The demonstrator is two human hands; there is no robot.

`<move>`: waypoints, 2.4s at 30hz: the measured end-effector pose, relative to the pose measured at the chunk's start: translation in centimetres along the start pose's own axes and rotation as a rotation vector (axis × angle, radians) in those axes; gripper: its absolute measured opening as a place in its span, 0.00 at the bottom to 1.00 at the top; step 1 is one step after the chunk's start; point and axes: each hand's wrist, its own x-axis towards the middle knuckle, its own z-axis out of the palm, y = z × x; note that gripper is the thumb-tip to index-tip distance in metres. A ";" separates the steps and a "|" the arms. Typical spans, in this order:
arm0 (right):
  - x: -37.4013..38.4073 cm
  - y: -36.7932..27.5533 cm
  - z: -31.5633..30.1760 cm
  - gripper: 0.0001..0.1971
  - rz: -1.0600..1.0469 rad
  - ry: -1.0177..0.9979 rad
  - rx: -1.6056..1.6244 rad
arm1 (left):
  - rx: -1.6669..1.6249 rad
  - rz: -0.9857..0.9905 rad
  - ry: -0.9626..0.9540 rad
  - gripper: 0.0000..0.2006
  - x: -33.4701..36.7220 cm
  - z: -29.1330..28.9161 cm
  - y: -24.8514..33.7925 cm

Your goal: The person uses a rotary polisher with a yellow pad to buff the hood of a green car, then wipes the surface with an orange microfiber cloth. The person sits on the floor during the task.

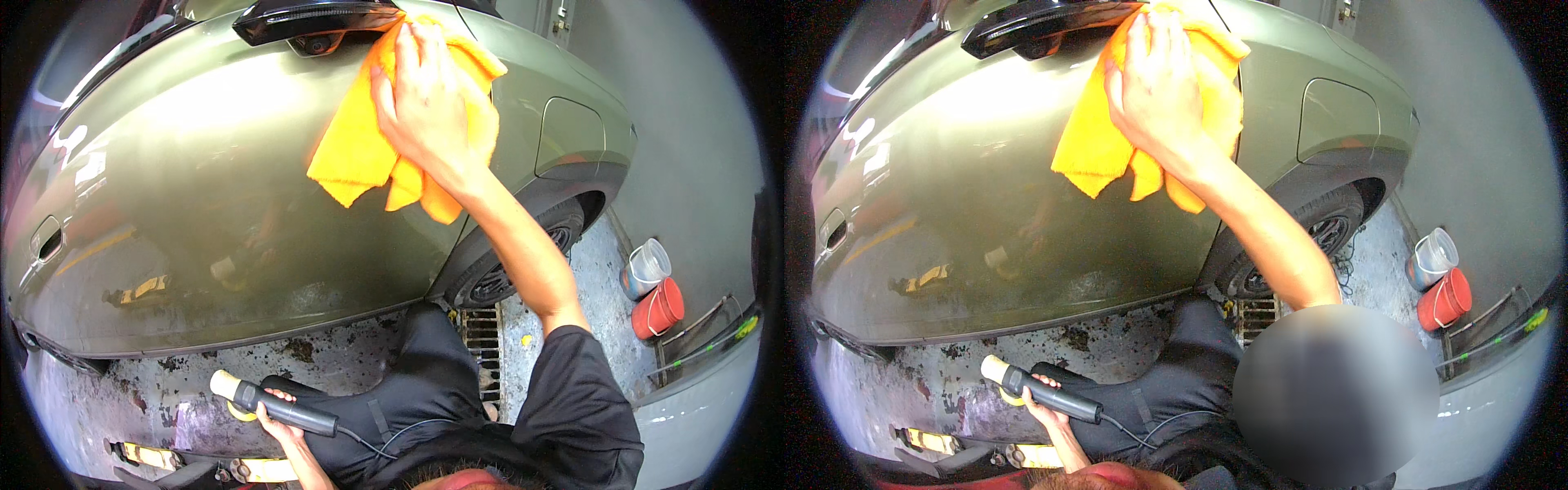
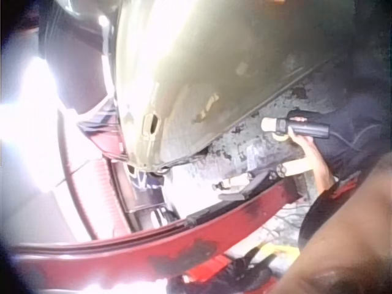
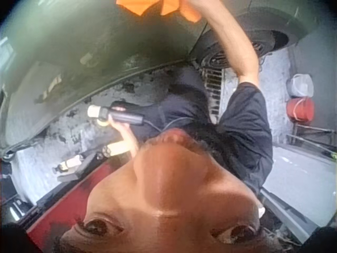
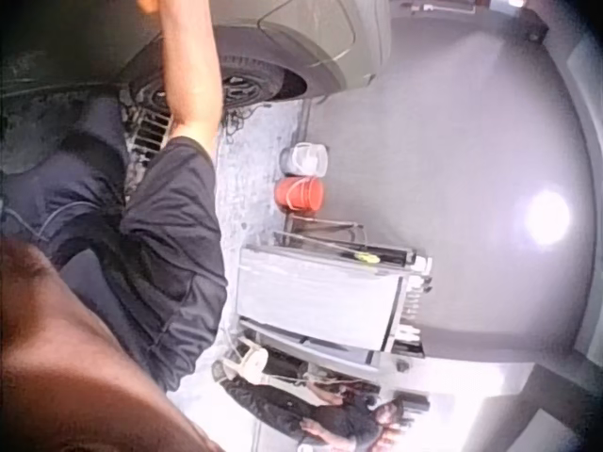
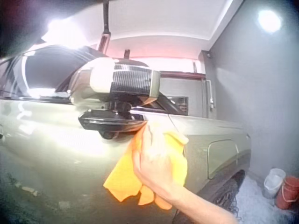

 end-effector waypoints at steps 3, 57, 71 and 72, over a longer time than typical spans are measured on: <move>1.0 3.6 -1.0 0.28 -0.068 -0.092 0.096 | 0.020 -0.037 0.012 0.23 -0.1 0.3 0.3; 3.1 -19.2 10.1 0.36 -0.164 -0.323 0.467 | 0.020 0.022 -0.010 0.25 0.1 1.0 0.1; -2.3 -7.4 9.0 0.38 -0.094 -0.200 0.508 | 0.111 -0.073 0.108 0.26 -0.9 0.7 0.9; -0.9 -10.1 10.4 0.39 -0.131 -0.199 0.512 | 0.114 -0.089 0.112 0.26 -0.8 0.6 1.1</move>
